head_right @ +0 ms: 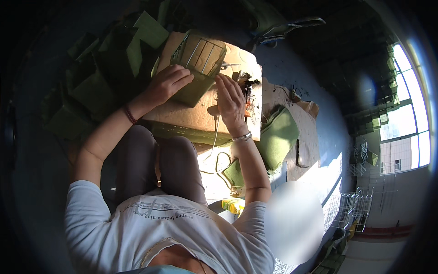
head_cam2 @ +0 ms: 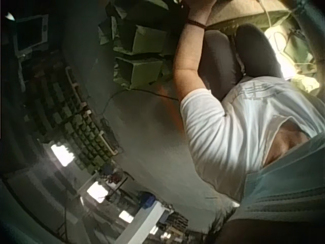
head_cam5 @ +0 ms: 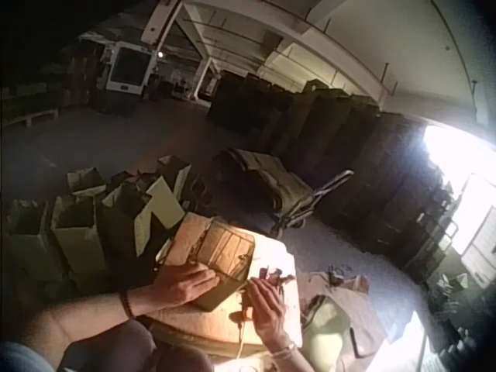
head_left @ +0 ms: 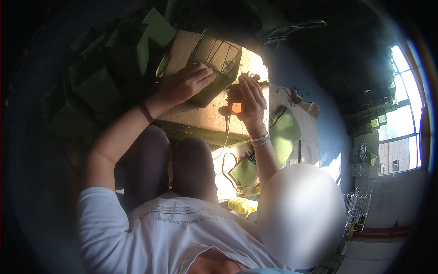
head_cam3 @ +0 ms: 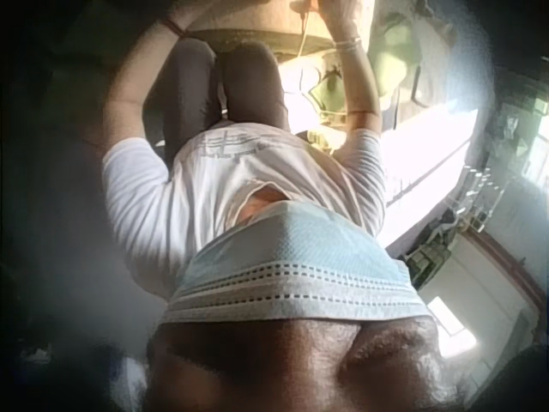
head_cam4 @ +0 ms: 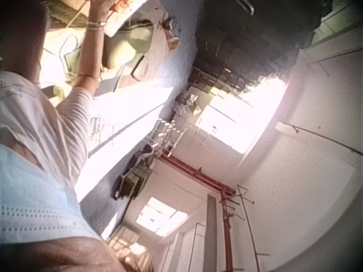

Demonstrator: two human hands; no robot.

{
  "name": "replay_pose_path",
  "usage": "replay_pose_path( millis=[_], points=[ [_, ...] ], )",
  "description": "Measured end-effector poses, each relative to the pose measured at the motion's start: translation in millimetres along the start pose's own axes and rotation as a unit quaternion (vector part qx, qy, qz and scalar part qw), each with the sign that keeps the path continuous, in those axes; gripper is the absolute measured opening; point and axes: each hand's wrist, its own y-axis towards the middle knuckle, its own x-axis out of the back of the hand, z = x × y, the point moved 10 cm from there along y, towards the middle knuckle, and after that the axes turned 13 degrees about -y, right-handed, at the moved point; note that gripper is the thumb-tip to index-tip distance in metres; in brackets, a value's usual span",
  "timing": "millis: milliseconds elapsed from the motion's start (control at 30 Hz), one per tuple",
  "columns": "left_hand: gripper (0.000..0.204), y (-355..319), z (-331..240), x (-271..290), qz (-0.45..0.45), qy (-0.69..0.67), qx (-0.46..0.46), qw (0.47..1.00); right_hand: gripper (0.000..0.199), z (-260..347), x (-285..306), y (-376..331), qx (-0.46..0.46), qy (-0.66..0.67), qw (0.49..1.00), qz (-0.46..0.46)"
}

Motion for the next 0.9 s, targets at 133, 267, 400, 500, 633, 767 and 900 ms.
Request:
replay_pose_path(
  millis=[133,267,400,500,633,767,900],
  points=[
    [0.033,-6,8,-10,0.011,0.061,0.005,0.998,0.039,18,-36,-12,-0.063,-0.003,0.998,0.023],
    [0.032,5,13,-16,0.014,0.053,-0.003,0.999,0.032,12,-47,-5,-0.085,-0.022,0.996,0.033],
    [0.026,9,19,-22,0.057,0.059,0.004,0.997,0.021,12,-56,7,-0.070,-0.052,0.992,0.091],
    [0.019,17,29,-31,0.091,0.005,0.031,0.995,0.017,9,-60,14,-0.044,-0.059,0.976,0.205],
    [0.012,33,59,-53,0.174,-0.114,0.102,0.973,0.011,2,-56,25,-0.039,0.046,0.978,0.200],
    [0.011,38,65,-65,0.251,-0.221,0.116,0.935,0.013,-2,-73,33,-0.041,0.025,0.939,0.339],
    [0.011,31,66,-57,0.198,-0.158,0.058,0.966,0.028,27,-35,27,0.004,0.000,0.996,0.094]
  ],
)
